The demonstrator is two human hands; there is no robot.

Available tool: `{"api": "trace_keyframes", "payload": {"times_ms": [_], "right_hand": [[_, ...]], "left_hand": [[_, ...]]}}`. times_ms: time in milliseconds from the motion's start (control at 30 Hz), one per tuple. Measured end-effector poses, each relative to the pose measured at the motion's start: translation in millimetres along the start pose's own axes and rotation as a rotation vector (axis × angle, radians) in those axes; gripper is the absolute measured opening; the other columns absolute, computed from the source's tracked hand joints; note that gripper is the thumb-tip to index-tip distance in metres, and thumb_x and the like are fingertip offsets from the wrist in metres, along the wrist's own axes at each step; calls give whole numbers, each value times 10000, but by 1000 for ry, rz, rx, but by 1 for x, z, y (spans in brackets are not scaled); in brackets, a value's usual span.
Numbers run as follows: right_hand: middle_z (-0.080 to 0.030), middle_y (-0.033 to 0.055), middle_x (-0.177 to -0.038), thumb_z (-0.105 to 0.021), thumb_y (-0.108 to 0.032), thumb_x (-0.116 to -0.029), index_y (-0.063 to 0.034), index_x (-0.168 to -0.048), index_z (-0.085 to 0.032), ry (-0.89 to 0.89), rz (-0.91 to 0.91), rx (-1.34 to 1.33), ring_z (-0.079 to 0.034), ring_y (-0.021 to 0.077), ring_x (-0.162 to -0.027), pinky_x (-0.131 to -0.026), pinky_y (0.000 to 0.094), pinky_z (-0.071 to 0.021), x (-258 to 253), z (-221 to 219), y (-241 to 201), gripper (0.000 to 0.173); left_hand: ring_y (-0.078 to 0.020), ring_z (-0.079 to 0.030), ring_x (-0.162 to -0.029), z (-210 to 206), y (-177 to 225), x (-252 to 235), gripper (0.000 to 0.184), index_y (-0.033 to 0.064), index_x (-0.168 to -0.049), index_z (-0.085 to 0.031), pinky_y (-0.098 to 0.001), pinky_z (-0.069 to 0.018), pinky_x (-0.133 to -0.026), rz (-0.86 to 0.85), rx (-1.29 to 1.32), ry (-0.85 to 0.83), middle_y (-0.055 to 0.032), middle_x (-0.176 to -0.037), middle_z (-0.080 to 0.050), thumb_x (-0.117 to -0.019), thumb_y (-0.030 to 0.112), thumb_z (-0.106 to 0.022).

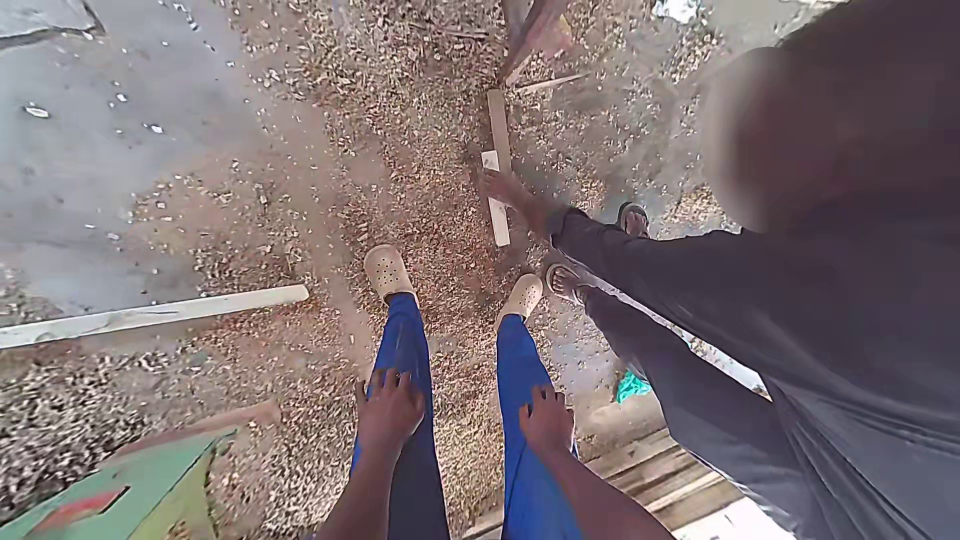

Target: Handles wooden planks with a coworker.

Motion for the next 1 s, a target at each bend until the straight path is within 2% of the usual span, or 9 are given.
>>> {"api": "trace_keyframes", "payload": {"times_ms": [1000], "right_hand": [[-497,117,-1519,-491,-401,-998,-208,-1434,-589,-7,2,43,-467,355,-1392,-1024,583,-449,-1,6,-3,487]], "left_hand": [[-360,-382,-1469,1,-1,-2,451,130,-1339,-658,-642,-188,-1209,-4,9,-3,-117,-1476,-553,-994,379,-506]]}}
Point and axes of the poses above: each hand's wrist, its own x-axis away from the middle knuckle, its own z-axis out of the back of the hand, y = z × x, the point moved 9 cm from there along -x, towards the middle knuckle
